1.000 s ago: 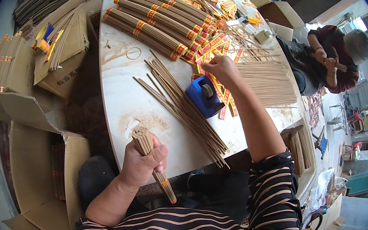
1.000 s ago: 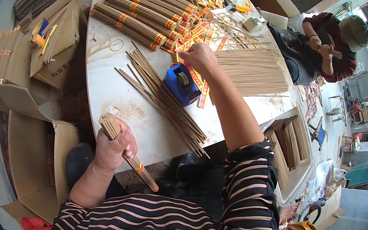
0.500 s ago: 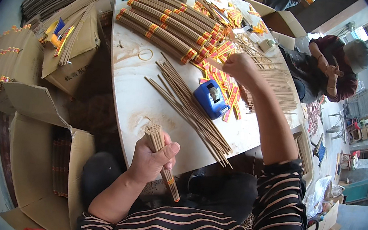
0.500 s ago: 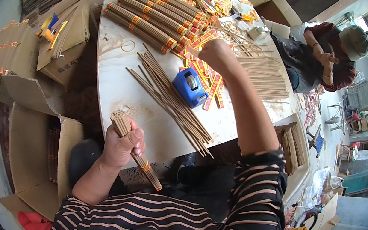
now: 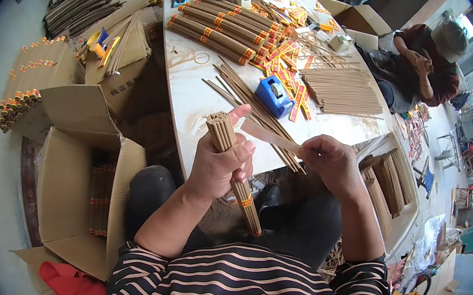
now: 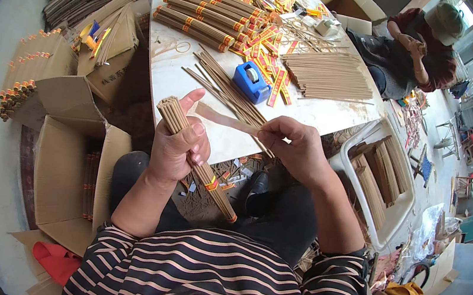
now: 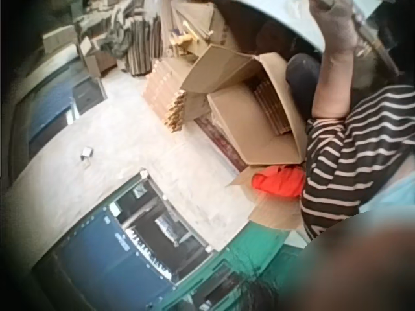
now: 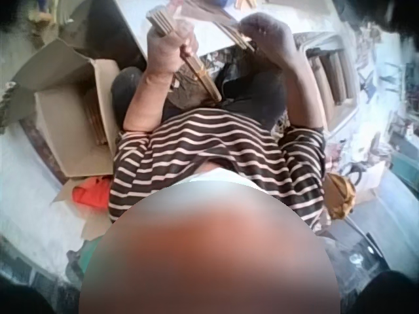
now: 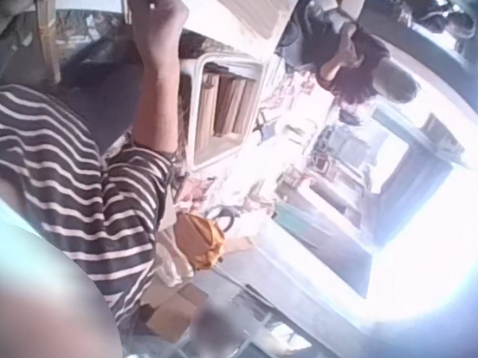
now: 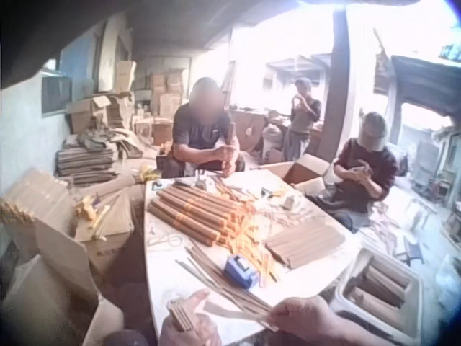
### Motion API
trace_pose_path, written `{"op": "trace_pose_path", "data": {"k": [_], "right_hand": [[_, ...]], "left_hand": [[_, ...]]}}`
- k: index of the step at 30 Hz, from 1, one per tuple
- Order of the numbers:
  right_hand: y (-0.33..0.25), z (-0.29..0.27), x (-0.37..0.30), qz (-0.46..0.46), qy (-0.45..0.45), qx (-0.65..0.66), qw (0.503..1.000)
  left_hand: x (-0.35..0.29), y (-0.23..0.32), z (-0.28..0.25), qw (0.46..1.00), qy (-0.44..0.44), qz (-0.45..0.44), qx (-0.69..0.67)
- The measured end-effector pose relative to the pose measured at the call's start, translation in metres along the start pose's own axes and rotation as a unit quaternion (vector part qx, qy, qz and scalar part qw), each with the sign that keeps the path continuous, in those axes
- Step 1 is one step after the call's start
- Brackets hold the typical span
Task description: The person gathers thin wooden sticks, aligns them into bundles, and wraps each bundle with a colorful paper band. The person places the finished bundles into a cardboard box.
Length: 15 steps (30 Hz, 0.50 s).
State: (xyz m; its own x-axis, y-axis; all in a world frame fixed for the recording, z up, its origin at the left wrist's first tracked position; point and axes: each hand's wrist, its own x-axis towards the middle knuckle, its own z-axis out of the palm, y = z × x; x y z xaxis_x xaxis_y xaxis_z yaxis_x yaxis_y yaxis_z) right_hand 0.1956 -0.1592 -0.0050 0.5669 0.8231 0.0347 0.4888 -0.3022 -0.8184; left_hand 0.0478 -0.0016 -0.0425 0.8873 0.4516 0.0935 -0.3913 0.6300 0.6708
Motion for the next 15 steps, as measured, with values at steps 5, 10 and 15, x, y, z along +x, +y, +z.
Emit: {"op": "trace_pose_path", "data": {"k": [5,10,15], "right_hand": [[0.003,0.002,-0.032,-0.266,0.057,-0.132,0.953],[-0.015,-0.01,-0.054,-0.141,-0.069,0.101,0.982],[-0.031,-0.031,-0.049,-0.169,-0.323,0.186,0.913]], "left_hand": [[-0.019,0.007,0.021,0.997,0.008,-0.021,0.074],[-0.042,0.022,0.035,0.977,-0.082,-0.027,0.197],[-0.058,0.035,0.059,0.931,-0.152,-0.037,0.33]]}}
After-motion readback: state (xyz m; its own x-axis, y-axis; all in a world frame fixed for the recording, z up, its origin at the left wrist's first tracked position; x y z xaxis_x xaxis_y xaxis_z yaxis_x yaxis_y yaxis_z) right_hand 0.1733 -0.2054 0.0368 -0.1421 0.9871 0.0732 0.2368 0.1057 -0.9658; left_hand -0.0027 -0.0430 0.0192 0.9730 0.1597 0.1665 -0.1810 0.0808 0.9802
